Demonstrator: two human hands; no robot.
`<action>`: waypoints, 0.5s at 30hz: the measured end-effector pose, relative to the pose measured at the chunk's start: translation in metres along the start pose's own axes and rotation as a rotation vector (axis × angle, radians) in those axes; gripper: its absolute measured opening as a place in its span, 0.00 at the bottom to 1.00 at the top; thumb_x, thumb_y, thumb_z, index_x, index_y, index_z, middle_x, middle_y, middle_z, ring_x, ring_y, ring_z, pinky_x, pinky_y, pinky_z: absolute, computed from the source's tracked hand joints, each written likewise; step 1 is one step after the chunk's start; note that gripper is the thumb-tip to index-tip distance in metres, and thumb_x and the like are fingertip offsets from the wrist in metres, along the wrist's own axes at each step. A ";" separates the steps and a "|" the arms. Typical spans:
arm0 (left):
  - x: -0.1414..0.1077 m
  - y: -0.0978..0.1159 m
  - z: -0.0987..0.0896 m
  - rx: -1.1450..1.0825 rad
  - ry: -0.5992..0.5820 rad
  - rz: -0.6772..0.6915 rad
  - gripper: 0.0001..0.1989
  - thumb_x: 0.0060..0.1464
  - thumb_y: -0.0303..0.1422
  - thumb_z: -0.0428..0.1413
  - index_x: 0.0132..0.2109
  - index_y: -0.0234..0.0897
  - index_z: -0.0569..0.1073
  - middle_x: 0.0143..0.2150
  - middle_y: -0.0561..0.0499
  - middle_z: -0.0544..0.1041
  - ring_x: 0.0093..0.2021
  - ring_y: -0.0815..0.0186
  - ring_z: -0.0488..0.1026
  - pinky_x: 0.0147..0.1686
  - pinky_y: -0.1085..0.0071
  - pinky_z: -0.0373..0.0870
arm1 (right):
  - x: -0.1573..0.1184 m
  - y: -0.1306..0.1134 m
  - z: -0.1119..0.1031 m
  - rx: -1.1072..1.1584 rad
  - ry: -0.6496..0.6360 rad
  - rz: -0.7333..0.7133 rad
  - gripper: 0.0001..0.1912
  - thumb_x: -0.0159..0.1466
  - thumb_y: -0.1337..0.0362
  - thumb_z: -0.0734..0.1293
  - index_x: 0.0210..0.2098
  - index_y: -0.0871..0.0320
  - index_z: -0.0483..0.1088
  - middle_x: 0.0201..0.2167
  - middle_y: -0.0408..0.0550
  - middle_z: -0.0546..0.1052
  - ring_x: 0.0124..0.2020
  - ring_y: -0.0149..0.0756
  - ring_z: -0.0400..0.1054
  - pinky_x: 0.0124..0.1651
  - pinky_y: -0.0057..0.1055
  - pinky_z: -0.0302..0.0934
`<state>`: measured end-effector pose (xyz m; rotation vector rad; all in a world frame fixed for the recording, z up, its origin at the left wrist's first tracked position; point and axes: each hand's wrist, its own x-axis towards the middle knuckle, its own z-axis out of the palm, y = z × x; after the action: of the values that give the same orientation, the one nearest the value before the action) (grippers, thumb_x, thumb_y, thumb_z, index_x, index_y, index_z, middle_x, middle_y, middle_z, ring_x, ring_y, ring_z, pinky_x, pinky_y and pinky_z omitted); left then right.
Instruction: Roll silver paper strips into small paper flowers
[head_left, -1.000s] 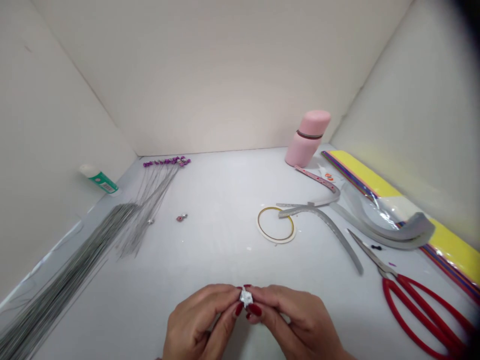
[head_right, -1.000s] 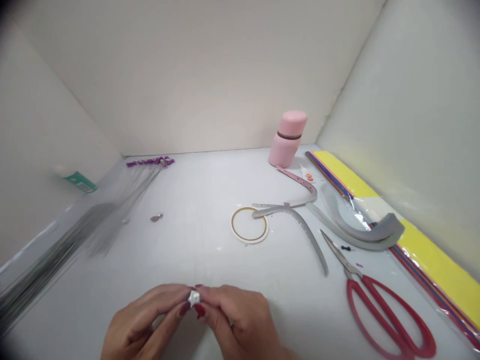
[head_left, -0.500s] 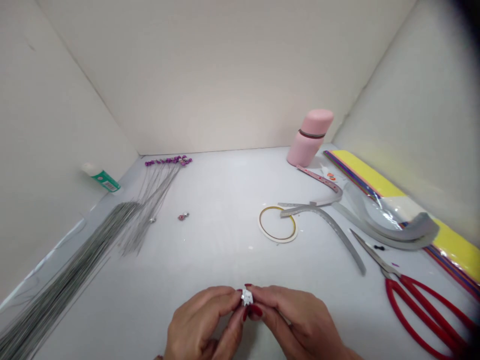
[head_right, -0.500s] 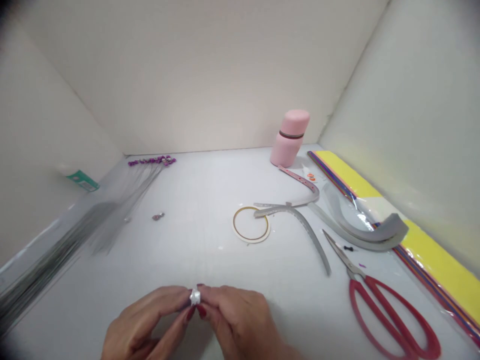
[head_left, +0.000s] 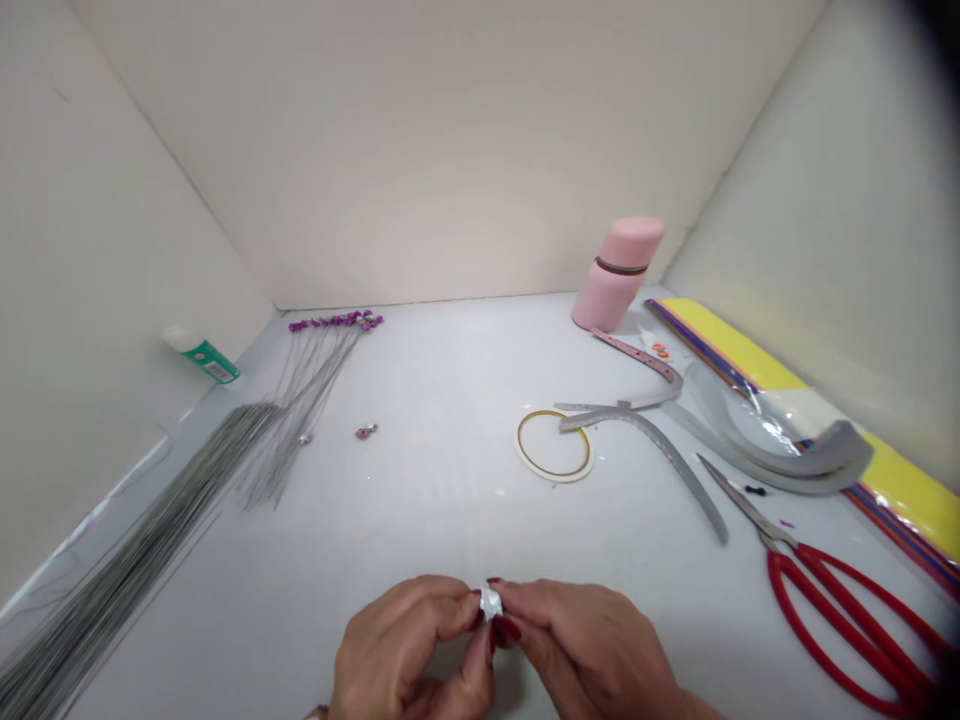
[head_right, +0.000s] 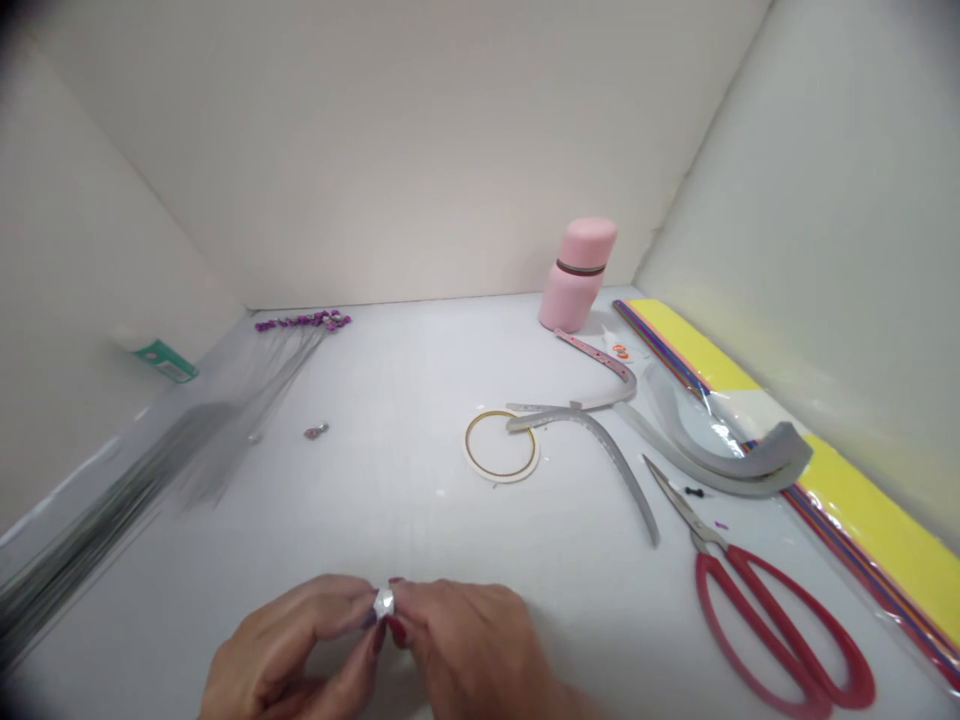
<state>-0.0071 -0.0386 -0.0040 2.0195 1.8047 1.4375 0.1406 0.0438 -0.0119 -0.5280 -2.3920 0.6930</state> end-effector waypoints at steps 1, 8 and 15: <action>0.000 0.000 0.001 0.002 0.000 0.002 0.11 0.40 0.17 0.57 0.32 0.34 0.70 0.25 0.52 0.77 0.25 0.72 0.75 0.27 0.82 0.71 | -0.001 0.000 0.001 -0.032 0.033 -0.025 0.12 0.67 0.65 0.52 0.38 0.56 0.65 0.25 0.40 0.78 0.24 0.29 0.73 0.28 0.23 0.61; 0.003 0.000 0.008 -0.028 0.032 -0.081 0.09 0.42 0.18 0.54 0.29 0.36 0.68 0.22 0.54 0.75 0.23 0.72 0.73 0.25 0.80 0.70 | -0.002 -0.001 0.007 -0.118 0.148 -0.061 0.10 0.64 0.69 0.55 0.36 0.58 0.66 0.22 0.44 0.78 0.21 0.31 0.72 0.25 0.25 0.62; 0.003 -0.005 0.004 -0.104 -0.033 -0.090 0.10 0.42 0.17 0.54 0.32 0.35 0.69 0.26 0.52 0.76 0.26 0.70 0.74 0.26 0.78 0.71 | 0.005 0.004 0.001 0.267 -0.005 0.040 0.12 0.62 0.70 0.58 0.45 0.61 0.65 0.31 0.50 0.78 0.30 0.31 0.73 0.33 0.21 0.66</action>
<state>-0.0078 -0.0328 -0.0077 1.8765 1.7459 1.4324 0.1373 0.0494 -0.0124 -0.4617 -2.2511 1.0138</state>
